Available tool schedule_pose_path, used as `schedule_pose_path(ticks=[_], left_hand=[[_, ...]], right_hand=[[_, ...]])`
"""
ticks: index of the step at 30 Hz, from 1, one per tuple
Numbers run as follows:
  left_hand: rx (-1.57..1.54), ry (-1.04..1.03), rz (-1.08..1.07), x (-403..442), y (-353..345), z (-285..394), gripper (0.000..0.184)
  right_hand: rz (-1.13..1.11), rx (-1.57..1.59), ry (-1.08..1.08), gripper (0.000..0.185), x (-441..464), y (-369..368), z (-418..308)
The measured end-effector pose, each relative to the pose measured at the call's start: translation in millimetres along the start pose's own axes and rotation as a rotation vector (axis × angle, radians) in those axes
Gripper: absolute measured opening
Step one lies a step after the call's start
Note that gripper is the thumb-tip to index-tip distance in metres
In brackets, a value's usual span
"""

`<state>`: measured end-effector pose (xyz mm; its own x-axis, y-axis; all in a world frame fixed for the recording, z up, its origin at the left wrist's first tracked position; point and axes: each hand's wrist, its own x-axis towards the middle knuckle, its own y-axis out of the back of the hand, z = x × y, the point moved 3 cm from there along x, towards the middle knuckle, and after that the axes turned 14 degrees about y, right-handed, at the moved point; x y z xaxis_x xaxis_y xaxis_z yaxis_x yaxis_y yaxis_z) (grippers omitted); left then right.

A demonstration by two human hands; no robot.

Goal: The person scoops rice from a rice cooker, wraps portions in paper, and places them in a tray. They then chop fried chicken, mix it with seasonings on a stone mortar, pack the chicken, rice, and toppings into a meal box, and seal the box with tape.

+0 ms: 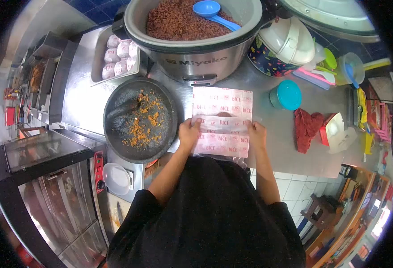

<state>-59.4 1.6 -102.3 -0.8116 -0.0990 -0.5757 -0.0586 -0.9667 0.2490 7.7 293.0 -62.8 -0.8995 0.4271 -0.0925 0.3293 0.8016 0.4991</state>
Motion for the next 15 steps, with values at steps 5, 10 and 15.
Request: schedule_pose_path(ticks=[5,10,15], left_hand=[[0.190,0.021,0.251,-21,0,23,0.039],[0.579,-0.542,0.378,-53,-33,69,0.063],[0.875,-0.932,0.203,-49,-77,103,0.078]], right_hand=[[-0.012,-0.091,-0.036,0.044,2,-7,14],[-0.001,-0.151,-0.018,0.047,6,-8,12],[-0.028,-0.195,-0.031,0.045,1,-3,8]])
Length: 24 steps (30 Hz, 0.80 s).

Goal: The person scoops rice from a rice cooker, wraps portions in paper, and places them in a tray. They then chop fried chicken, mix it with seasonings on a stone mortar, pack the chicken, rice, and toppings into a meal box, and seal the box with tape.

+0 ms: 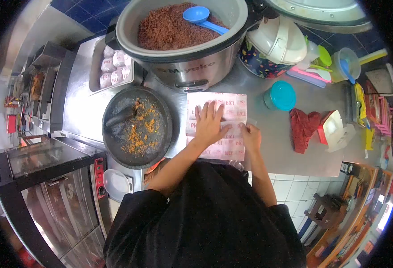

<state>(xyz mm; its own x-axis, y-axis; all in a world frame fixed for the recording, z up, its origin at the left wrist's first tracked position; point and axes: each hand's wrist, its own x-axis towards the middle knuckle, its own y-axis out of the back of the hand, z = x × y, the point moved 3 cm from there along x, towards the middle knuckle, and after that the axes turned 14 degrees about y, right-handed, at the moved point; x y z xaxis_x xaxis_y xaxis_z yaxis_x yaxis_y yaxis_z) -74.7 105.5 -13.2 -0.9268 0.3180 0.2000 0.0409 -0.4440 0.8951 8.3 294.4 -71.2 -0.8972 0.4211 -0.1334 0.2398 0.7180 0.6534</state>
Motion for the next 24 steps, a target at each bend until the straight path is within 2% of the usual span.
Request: schedule_pose_path(ticks=[2,4,6,7,9,13,15,19,21,24], left_hand=[[-0.075,0.031,-0.103,11,-19,-10,0.082],[-0.055,-0.002,-0.096,16,-22,-13,0.081],[-0.071,-0.048,-0.142,18,-25,-15,0.081],[-0.069,-0.058,-0.142,20,-26,-14,0.081],[-0.044,-0.076,-0.117,22,-26,-13,0.081],[-0.045,-0.076,-0.137,27,-23,-10,0.081],[-0.033,-0.067,-0.142,28,-23,-9,0.082],[-0.043,-0.039,-0.162,29,-24,-10,0.088],[-0.058,-0.038,-0.149,31,-23,-10,0.086],[-0.083,-0.037,-0.080,32,-20,-14,0.079]], right_hand=[[-0.045,-0.104,0.068,0.042,-11,16,-4],[-0.094,-0.205,0.129,0.040,-24,26,-2],[-0.231,0.165,0.075,0.030,-32,26,4],[-0.222,0.169,0.074,0.030,-29,26,5],[-0.265,0.675,-0.226,0.029,-30,17,10],[-0.095,0.808,-0.250,0.039,19,-4,8],[0.025,0.387,-0.093,0.049,57,-5,-4],[0.060,0.339,0.080,0.058,100,-4,-33],[-0.104,0.436,0.189,0.071,111,-2,-47],[-0.158,0.598,0.259,0.071,99,11,-59]])
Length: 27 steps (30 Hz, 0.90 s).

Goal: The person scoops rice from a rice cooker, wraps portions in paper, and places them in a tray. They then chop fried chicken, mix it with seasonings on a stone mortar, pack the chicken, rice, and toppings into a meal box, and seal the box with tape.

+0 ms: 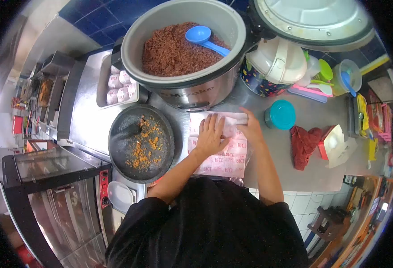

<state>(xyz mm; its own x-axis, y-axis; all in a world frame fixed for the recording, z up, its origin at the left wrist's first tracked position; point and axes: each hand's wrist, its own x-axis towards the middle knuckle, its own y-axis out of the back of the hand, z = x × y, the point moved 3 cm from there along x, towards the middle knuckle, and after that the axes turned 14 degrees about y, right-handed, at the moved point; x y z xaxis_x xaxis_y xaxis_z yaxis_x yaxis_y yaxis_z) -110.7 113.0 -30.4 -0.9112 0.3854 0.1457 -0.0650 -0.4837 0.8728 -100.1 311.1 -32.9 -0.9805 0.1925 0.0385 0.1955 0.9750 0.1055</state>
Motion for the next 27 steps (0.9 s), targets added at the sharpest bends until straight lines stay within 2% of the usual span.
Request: schedule_pose_path(ticks=[4,5,6,7,8,9,11,13,17,19,20,21,23,25,26,27], left_hand=[[0.044,-0.023,0.155,2,3,-3,0.065],[0.051,-0.055,0.231,3,10,-2,0.044],[0.044,-0.060,0.218,3,11,-7,0.044],[0.054,-0.106,0.186,3,12,-11,0.033],[0.067,-0.152,0.160,5,14,-14,0.023],[0.074,-0.196,0.269,7,28,-8,0.016],[0.048,-0.209,0.225,8,34,-13,0.015],[0.038,-0.251,0.175,1,41,-13,0.015],[-0.018,-0.338,0.158,-26,53,-5,0.018],[-0.001,-0.326,0.152,-46,52,-1,0.019],[0.010,-0.319,0.145,-56,49,0,0.021],[0.014,-0.302,0.119,-66,36,-6,0.024],[0.003,-0.276,0.118,-79,23,-9,0.025],[-0.010,-0.243,0.121,-85,22,-9,0.025],[-0.016,-0.239,0.128,-85,24,-8,0.025],[-0.023,-0.237,0.134,-84,25,-8,0.025]], right_hand=[[-0.155,0.003,-0.061,0.062,-28,10,-1],[-0.071,-0.029,-0.024,0.053,-34,11,5],[0.017,-0.062,0.015,0.044,-40,14,8],[0.028,-0.065,0.009,0.044,-50,10,2],[0.131,-0.504,0.259,0.035,-65,6,-15],[0.231,-0.943,0.513,0.027,-79,-4,-36],[-0.504,-0.983,0.665,0.030,-107,-41,-50],[-0.403,-0.929,0.778,0.030,-128,-74,-57],[-0.306,-0.982,0.733,0.025,-132,-82,-36],[-0.294,-0.665,0.440,0.037,-129,-71,-15],[-0.299,-0.665,0.445,0.037,-130,-63,12],[-0.305,-0.540,0.162,0.043,-134,-49,60],[-0.320,-0.418,-0.120,0.048,-138,-35,86],[0.392,-0.242,0.168,0.046,-133,-6,56],[0.378,-0.246,0.171,0.046,-128,-7,32],[0.368,-0.599,0.316,0.041,-124,-14,-9]])
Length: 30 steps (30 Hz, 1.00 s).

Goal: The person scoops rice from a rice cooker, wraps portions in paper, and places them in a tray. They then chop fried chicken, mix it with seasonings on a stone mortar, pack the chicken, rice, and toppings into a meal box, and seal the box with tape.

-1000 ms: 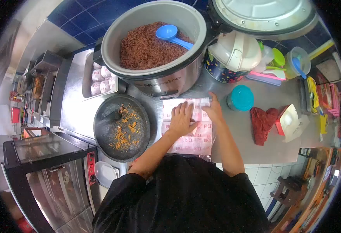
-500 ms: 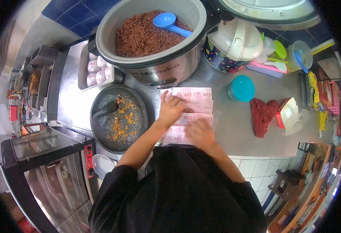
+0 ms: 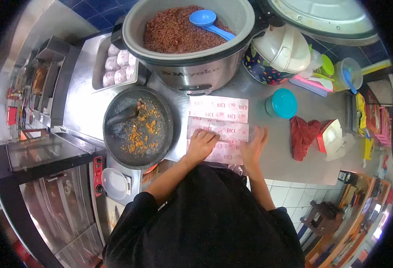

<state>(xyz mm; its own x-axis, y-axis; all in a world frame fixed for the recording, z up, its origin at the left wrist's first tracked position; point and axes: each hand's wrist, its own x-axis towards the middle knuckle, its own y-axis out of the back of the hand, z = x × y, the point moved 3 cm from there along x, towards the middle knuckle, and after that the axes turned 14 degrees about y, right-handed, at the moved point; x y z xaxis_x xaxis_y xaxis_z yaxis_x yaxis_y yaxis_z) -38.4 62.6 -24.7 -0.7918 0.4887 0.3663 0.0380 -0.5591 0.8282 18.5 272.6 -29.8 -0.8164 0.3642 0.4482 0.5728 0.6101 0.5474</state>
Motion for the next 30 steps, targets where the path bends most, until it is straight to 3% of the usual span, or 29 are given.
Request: schedule_pose_path(ticks=[2,4,7,8,11,17,24,30], left_hand=[[0.002,-0.010,-0.009,-2,-4,-4,0.028],[0.000,-0.042,-0.024,-4,-4,-4,0.032],[-0.050,0.034,-0.004,0,1,-13,0.035],[0.002,0.080,-0.002,0,4,-19,0.035],[0.062,0.138,-0.012,-8,4,-40,0.034],[-0.032,0.040,-0.096,-29,-19,-65,0.029],[-0.114,0.003,-0.231,-14,10,-51,0.030],[0.005,-0.078,-0.276,-11,-9,-58,0.025]], right_hand=[[-0.015,-0.317,0.208,0.035,20,14,-34],[-0.286,-0.505,0.707,0.021,26,8,-52],[-0.476,-0.416,0.775,0.017,13,-5,-20],[-0.442,-0.399,0.817,0.014,12,-7,-13],[-0.529,-0.344,0.822,0.018,6,-10,4],[-0.657,-0.199,0.745,0.027,-5,-21,29],[-0.822,-0.158,0.652,0.033,12,-5,0],[-0.850,-0.224,0.798,0.028,8,-17,24]])
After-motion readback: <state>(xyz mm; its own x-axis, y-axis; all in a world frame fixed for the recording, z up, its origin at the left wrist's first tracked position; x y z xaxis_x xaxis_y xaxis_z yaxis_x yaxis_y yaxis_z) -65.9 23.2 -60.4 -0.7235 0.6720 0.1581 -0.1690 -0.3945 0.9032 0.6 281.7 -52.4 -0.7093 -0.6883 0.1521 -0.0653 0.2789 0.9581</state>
